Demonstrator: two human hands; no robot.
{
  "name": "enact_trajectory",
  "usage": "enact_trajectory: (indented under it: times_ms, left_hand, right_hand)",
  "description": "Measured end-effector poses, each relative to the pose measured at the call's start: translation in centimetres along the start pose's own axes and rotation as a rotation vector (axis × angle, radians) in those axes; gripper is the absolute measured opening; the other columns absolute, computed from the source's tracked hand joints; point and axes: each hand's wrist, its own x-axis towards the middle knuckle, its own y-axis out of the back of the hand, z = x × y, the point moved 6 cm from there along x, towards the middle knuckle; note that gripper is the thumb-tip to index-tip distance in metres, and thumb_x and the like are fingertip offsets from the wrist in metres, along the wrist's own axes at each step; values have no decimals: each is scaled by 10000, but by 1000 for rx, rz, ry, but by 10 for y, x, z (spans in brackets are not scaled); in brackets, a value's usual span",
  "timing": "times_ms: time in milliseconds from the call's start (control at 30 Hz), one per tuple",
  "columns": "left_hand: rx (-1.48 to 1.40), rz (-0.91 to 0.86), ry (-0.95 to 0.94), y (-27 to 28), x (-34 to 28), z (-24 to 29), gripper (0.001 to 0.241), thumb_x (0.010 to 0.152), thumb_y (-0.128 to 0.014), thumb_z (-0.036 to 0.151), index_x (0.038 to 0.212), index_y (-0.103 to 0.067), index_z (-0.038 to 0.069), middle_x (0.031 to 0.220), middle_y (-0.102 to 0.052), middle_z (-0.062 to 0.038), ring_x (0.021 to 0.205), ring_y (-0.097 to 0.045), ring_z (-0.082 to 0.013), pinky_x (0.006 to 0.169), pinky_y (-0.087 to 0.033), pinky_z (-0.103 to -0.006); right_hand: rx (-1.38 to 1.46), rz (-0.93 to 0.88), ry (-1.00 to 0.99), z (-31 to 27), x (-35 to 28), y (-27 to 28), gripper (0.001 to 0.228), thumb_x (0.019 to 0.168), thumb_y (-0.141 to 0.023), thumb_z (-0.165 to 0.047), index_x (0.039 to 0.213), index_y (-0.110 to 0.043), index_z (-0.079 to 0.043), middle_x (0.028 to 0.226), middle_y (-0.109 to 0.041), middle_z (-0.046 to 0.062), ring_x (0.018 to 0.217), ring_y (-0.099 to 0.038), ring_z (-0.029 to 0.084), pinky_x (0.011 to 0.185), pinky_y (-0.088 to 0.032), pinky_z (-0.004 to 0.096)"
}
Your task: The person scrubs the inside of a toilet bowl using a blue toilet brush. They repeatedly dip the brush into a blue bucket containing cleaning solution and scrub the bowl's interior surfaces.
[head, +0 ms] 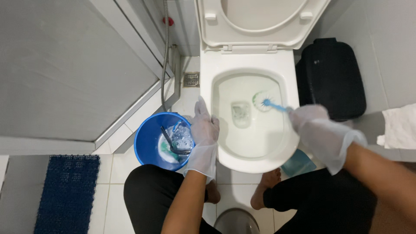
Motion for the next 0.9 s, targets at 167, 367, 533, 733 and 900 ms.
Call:
enact_trajectory:
  times_ms: [167, 367, 533, 733, 900]
  left_hand:
    - [-23, -30, -3, 1, -2, 0, 948, 968, -596, 297, 1786, -130, 178, 1781, -345, -103, 1316, -676, -414, 1004, -647, -557]
    - [-25, -42, 12, 5, -5, 3, 953, 965, -605, 297, 1784, -136, 160, 1789, -330, -98, 1315, -677, -407, 1010, -648, -544]
    - [-145, 73, -31, 6, -6, 3, 930, 936, -598, 202, 1753, -158, 143, 1763, -373, -155, 1189, -675, -469, 880, -588, -620]
    - [-118, 123, -57, 2, -4, 2, 926, 928, -604, 218, 1745, -179, 123, 1740, -394, -146, 1195, -681, -437, 826, -610, -593]
    - [-65, 90, -41, 3, -5, 1, 947, 936, -611, 232, 1753, -145, 122, 1781, -352, -149, 1158, -694, -425, 824, -617, -581]
  right_hand:
    - [-155, -62, 129, -37, 40, -64, 359, 1064, -480, -87, 1260, -738, -241, 1200, -830, 39, 1137, -796, 242, 824, -637, 469]
    - [-114, -160, 18, 42, 46, -41, 416, 1101, -483, -215, 1463, -593, -388, 1281, -827, -28, 1195, -803, 239, 899, -646, 422]
    - [-70, -224, -72, 41, 44, 17, 431, 1097, -530, -284, 1502, -627, -396, 1360, -824, -32, 1253, -796, 256, 950, -639, 413]
    - [-123, -170, 31, -1, 78, -26, 571, 1111, -536, -238, 1649, -355, -306, 1415, -746, -57, 1269, -755, 204, 975, -649, 376]
    - [-122, -179, 90, -18, 85, -35, 782, 1074, -419, -88, 1754, -200, -407, 1394, -748, -77, 1251, -746, 190, 912, -642, 384]
